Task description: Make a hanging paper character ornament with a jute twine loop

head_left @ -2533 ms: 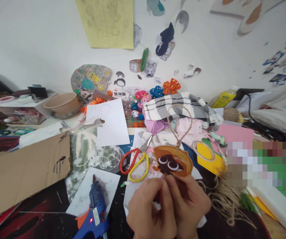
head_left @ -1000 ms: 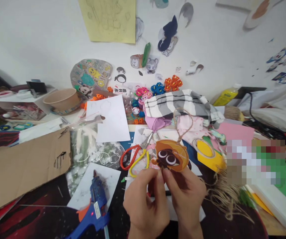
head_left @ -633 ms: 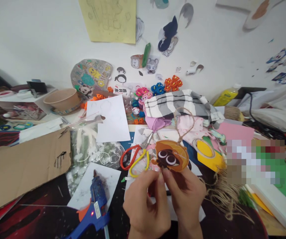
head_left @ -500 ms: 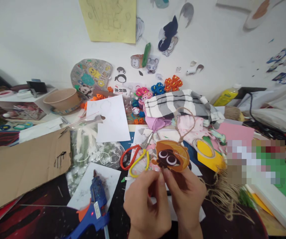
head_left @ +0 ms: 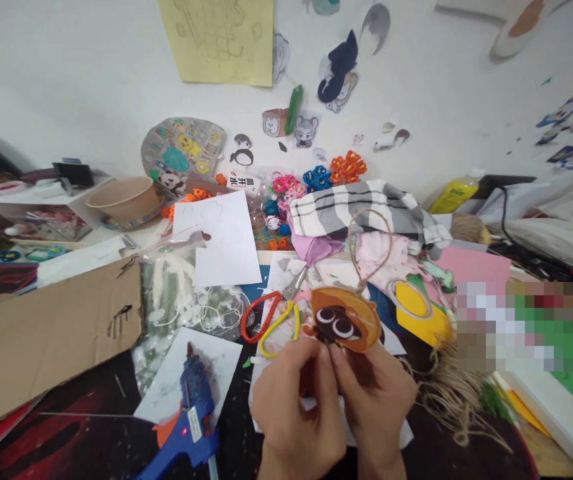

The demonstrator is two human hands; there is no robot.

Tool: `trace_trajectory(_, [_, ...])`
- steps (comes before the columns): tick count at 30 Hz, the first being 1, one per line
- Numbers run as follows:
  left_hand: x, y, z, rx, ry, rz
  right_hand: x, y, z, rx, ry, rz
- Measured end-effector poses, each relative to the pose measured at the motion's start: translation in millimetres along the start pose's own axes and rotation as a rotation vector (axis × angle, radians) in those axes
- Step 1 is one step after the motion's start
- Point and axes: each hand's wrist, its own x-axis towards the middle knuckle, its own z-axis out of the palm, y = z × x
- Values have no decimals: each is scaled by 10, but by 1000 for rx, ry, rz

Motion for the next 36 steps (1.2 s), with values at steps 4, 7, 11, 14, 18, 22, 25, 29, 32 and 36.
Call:
trace_trajectory(4, [34, -1, 6, 32, -20, 8, 9, -4, 5, -43, 35, 13])
trace_trajectory(7, [57, -2, 6, 46, -67, 27, 24, -13, 9, -40, 44, 10])
trace_trajectory(11, [44, -15, -1, 30, -52, 64, 33, -22, 13, -19, 24, 38])
trace_trajectory(14, [17, -22, -8, 20, -9, 71, 41, -29, 16, 5, 30, 43])
trace_trajectory(18, [3, -19, -14, 5, -14, 61, 49, -25, 18, 7, 21, 35])
trace_trajectory(22, [6, -19, -12, 13, -22, 65, 37, -8, 14, -12, 47, 34])
trace_trajectory(25, [0, -19, -11, 27, -17, 72, 29, -6, 12, -4, 37, 44])
trace_trajectory(29, [0, -17, -19, 31, -31, 55, 23, -8, 10, 3, 33, 58])
trace_trajectory(32, [17, -17, -25, 35, -61, 35, 13, 9, 7, -16, 23, 44])
trace_trajectory(36, [39, -15, -27, 65, -56, 46, 0, 32, 4, -43, 18, 15])
